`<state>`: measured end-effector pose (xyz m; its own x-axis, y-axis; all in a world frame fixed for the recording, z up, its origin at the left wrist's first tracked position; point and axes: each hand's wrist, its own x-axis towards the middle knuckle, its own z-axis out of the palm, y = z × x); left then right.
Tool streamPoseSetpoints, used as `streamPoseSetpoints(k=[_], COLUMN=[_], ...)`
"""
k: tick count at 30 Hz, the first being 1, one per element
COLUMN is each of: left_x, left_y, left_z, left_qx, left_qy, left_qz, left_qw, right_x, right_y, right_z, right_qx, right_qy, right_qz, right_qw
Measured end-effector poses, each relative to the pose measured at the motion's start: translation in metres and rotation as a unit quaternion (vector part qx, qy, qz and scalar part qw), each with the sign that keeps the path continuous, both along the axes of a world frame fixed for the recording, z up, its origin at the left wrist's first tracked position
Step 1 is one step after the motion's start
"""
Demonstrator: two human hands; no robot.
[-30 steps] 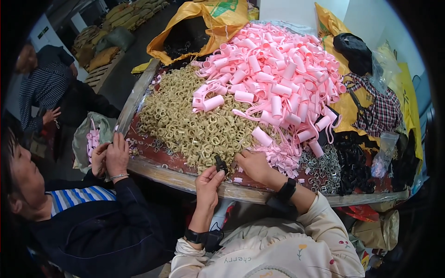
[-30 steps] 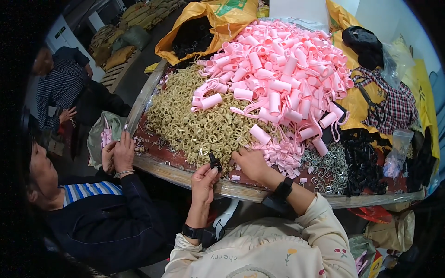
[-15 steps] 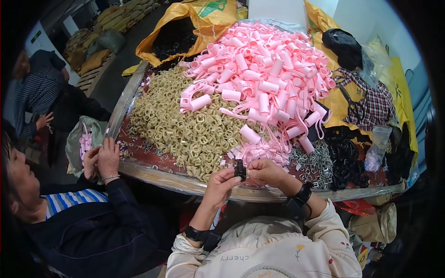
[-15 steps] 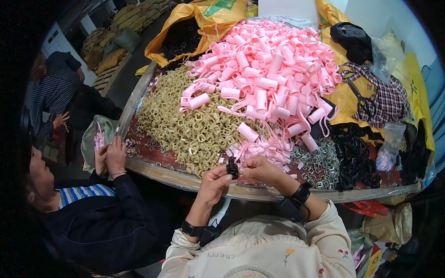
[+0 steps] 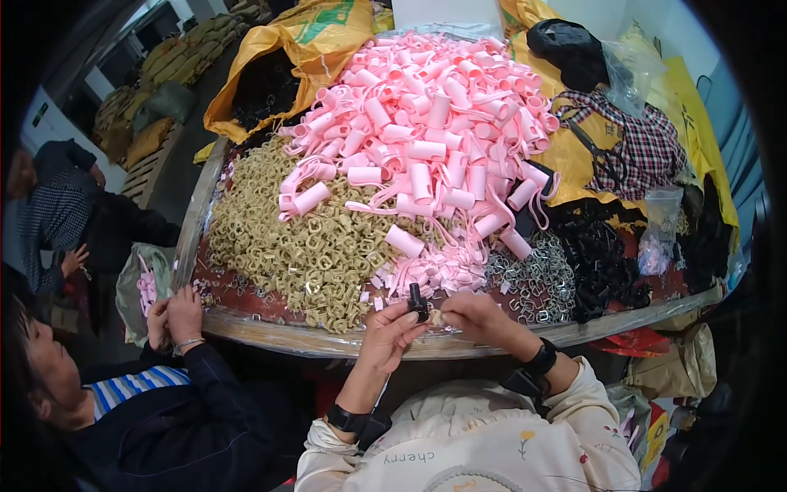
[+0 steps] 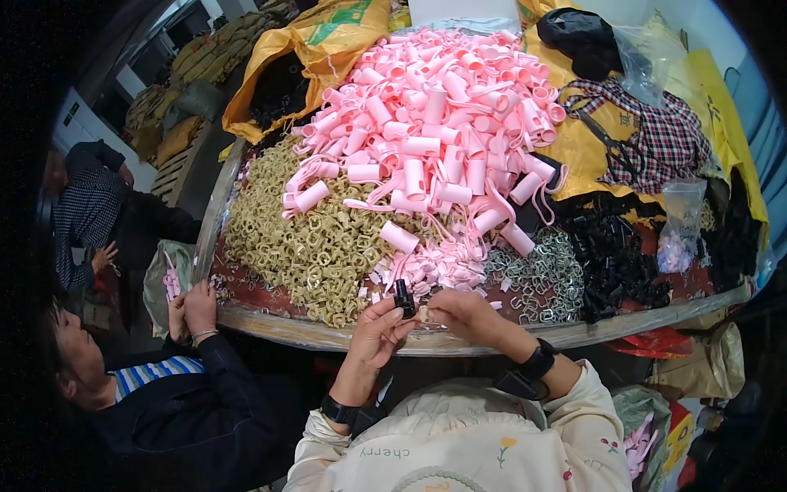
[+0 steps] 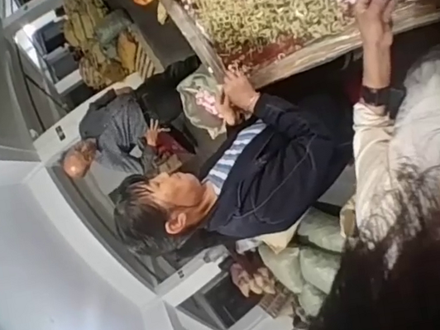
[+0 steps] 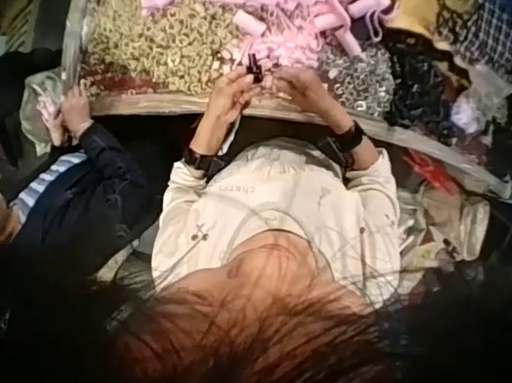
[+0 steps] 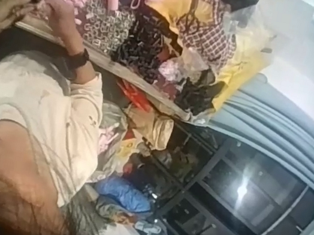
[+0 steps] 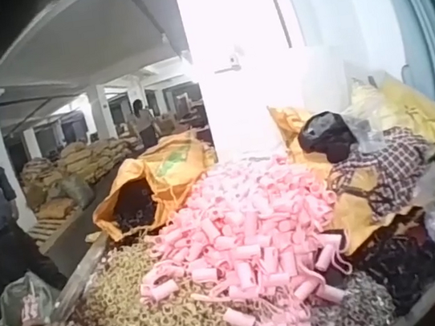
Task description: The person assembles components by hand, picking up a black plastic part and a metal clip, fitting the clip onto the part, and then sliding a pink plastic sleeve over the assembly before placing the finished item into a bag.
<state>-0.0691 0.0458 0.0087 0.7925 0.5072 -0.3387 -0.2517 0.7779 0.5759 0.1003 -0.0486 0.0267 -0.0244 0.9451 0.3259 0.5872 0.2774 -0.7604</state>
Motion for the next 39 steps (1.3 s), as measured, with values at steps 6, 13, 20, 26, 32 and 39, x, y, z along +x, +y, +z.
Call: streamPoseSetpoints(k=[6,13,20,26,32,39], left_x=[0.005,0.0,-0.001,0.004,0.021,0.035], left_y=[-0.007,-0.012,-0.014,0.003,0.006,-0.006], left_z=[-0.001,-0.004,-0.006,-0.014,-0.013,0.0], left_qx=[0.008,-0.018,0.026,0.342,0.317,0.168], left_qy=[0.002,-0.02,0.039,0.171,0.173,0.153], left_qz=[-0.04,-0.035,-0.052,0.06,0.081,0.039], left_qw=[0.999,0.999,0.998,0.922,0.929,0.973], right_x=[0.01,0.002,-0.007,0.046,0.074,0.079], right_y=[0.005,0.011,0.001,-0.045,-0.071,-0.047], right_z=[0.029,0.028,0.008,-0.009,-0.025,-0.045], right_qx=[-0.013,-0.047,-0.041,-0.078,-0.078,0.0], right_qy=[0.059,0.072,0.09,-0.168,-0.289,-0.377], right_qz=[0.023,0.058,-0.09,-0.245,-0.282,-0.195], right_qw=[0.998,0.995,0.991,0.952,0.912,0.906])
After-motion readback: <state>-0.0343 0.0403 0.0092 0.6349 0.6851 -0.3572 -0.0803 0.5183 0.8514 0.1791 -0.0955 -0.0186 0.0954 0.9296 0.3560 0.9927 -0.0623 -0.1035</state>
